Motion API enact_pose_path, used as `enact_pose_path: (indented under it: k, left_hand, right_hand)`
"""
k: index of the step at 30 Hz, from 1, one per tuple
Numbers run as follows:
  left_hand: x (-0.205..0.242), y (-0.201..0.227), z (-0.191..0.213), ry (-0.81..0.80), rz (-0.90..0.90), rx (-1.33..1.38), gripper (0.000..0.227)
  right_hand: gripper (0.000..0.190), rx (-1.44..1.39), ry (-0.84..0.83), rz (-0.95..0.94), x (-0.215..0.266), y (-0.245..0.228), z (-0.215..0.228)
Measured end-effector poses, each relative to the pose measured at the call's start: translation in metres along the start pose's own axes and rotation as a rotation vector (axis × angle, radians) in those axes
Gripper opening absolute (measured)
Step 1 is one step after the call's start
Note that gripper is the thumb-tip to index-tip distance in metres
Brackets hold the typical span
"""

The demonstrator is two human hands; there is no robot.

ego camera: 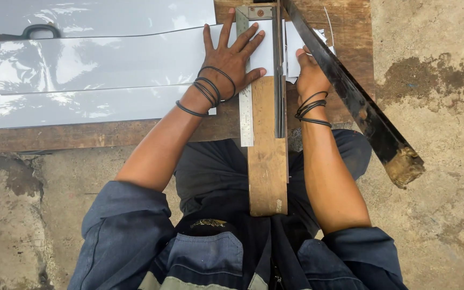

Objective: Cutting strips of white material using a long blade and a wooden guide on the floor

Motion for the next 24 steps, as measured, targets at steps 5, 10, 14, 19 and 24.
enact_pose_path:
  k: [5,10,14,19,24]
  left_hand:
    - [-0.001,0.003,-0.002,-0.011,0.023,0.003,0.076]
    - [-0.006,0.007,-0.007,-0.026,0.024,0.019,0.077]
    - [-0.007,0.007,-0.008,-0.051,0.032,0.017,0.077]
    - [-0.004,-0.006,-0.006,0.039,0.023,0.057,0.070]
    - [-0.003,-0.004,-0.007,-0.015,0.024,0.012,0.073]
  right_hand:
    - [0.020,-0.182,-0.034,-0.014,0.005,0.000,-0.009]
    - [0.021,-0.358,-0.037,0.048,0.006,-0.002,-0.009]
    - [0.017,-0.364,-0.038,0.093,0.009,-0.005,-0.009]
    - [0.027,-0.455,-0.040,0.000,0.009,0.002,-0.012]
    - [0.031,-0.431,-0.056,0.014,0.009,0.004,-0.013]
Point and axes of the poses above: each hand's wrist, its own x-axis away from the middle knuckle, its own z-axis out of the back of the hand, y = z × x, the point moved 7 cm from there along -x, towards the middle knuckle, and after that the axes turned 13 degrees about y, right-handed, at the moved point
